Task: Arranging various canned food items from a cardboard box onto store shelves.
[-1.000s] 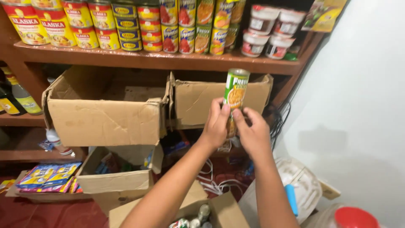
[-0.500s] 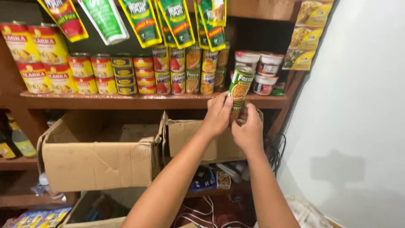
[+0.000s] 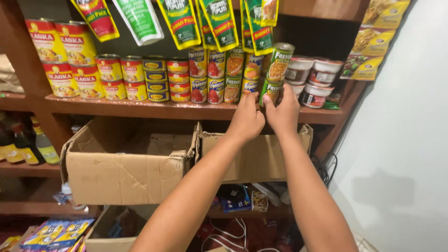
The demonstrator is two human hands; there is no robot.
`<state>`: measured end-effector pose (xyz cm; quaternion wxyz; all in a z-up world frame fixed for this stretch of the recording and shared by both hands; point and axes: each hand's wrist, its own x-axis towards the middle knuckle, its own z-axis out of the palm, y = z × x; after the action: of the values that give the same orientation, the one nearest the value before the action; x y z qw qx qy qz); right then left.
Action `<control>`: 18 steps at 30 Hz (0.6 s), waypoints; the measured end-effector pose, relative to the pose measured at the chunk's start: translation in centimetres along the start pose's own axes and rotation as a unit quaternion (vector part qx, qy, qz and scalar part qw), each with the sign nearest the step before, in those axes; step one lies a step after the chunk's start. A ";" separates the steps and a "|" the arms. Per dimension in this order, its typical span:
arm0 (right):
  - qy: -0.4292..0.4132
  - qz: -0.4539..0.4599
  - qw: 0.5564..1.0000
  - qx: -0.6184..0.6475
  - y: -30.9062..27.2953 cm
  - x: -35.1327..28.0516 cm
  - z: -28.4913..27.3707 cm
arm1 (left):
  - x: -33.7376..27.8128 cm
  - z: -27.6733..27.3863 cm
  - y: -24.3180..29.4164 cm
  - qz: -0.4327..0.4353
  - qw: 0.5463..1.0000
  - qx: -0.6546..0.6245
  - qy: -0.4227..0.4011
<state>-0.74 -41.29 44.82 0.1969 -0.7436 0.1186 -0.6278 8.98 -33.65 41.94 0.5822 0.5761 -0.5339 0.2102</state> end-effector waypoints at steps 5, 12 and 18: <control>0.031 -0.058 0.997 -0.033 1.3 0.5 1.8 | -0.4 -1.1 0.4 -0.015 0.997 0.021 -0.066; 0.037 -0.018 0.999 -0.017 2.3 0.3 3.0 | -0.3 -0.3 0.3 -0.040 0.994 0.015 -0.098; 0.042 -0.068 0.990 -0.117 4.2 -0.4 3.5 | -0.7 0.0 -0.3 -0.026 0.990 0.066 -0.121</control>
<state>2.92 -44.41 42.13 0.0601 -0.7411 0.1483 -0.6521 9.03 -33.45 41.20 0.4793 0.6478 -0.5704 0.1587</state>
